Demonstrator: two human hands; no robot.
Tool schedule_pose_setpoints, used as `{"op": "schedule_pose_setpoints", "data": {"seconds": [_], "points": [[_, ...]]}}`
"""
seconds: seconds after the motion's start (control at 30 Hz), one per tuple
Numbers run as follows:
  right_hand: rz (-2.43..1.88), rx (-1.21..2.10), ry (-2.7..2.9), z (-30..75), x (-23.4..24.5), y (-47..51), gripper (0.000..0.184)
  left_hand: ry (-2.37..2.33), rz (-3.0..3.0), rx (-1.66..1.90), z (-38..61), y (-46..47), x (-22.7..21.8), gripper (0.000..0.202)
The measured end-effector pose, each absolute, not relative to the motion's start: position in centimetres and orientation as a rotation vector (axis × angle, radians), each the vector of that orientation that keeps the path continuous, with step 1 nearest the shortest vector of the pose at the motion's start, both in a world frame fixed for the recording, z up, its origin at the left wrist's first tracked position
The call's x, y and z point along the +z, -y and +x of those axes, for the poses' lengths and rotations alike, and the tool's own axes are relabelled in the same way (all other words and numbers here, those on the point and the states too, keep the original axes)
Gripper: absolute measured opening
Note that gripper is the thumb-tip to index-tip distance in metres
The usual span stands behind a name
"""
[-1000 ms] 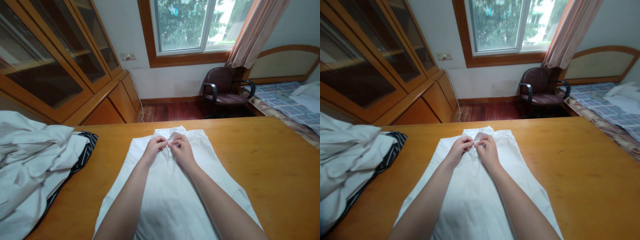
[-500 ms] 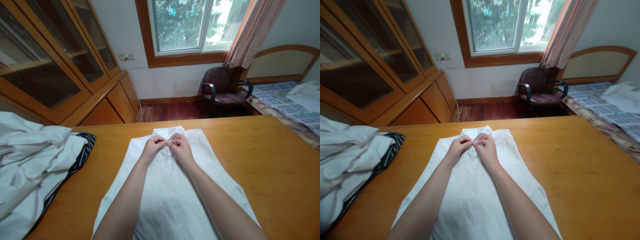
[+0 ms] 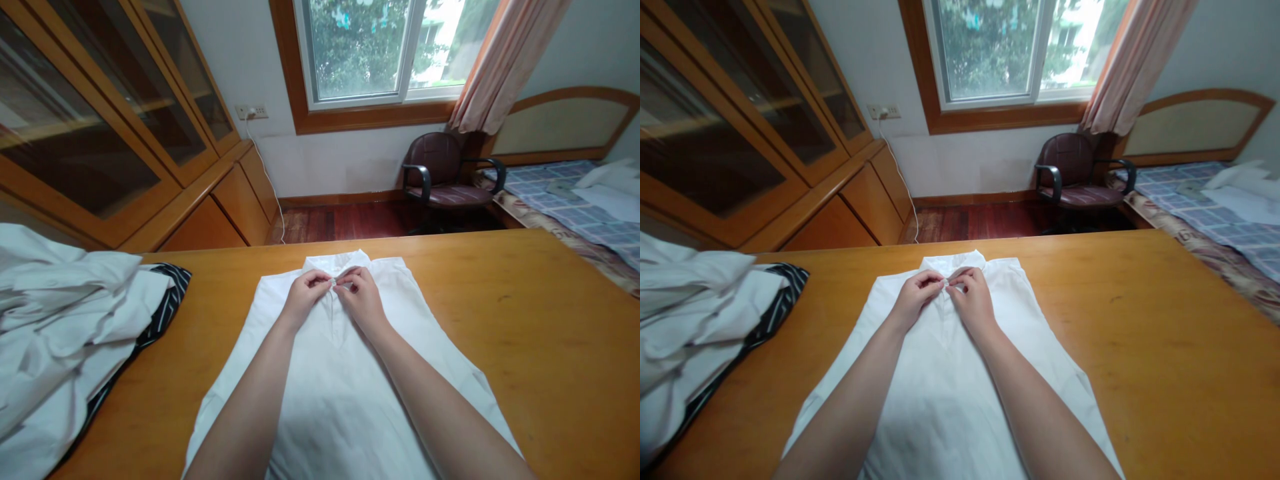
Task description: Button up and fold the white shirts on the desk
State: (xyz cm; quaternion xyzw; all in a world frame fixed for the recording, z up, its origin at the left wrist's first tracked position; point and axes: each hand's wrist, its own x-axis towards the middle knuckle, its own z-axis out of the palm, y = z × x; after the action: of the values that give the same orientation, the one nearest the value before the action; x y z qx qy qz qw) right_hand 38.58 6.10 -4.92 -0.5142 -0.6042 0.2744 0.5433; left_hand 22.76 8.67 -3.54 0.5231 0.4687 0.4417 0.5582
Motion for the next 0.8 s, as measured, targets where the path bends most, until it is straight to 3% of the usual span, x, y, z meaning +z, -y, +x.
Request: {"op": "schedule_pose_setpoints", "data": {"seconds": [0.47, 0.8], "points": [[-1.249, 0.643, 1.434, 38.54, -4.93, -6.08, 0.008, -1.074, 1.607, 1.141, 22.58, -8.65, -3.13, 0.007], [-1.419, 0.646, 1.383, 38.53, -4.68, -5.92, 0.008, -1.050, 1.676, 1.098, 22.57, -8.34, -2.81, 0.006]]}}
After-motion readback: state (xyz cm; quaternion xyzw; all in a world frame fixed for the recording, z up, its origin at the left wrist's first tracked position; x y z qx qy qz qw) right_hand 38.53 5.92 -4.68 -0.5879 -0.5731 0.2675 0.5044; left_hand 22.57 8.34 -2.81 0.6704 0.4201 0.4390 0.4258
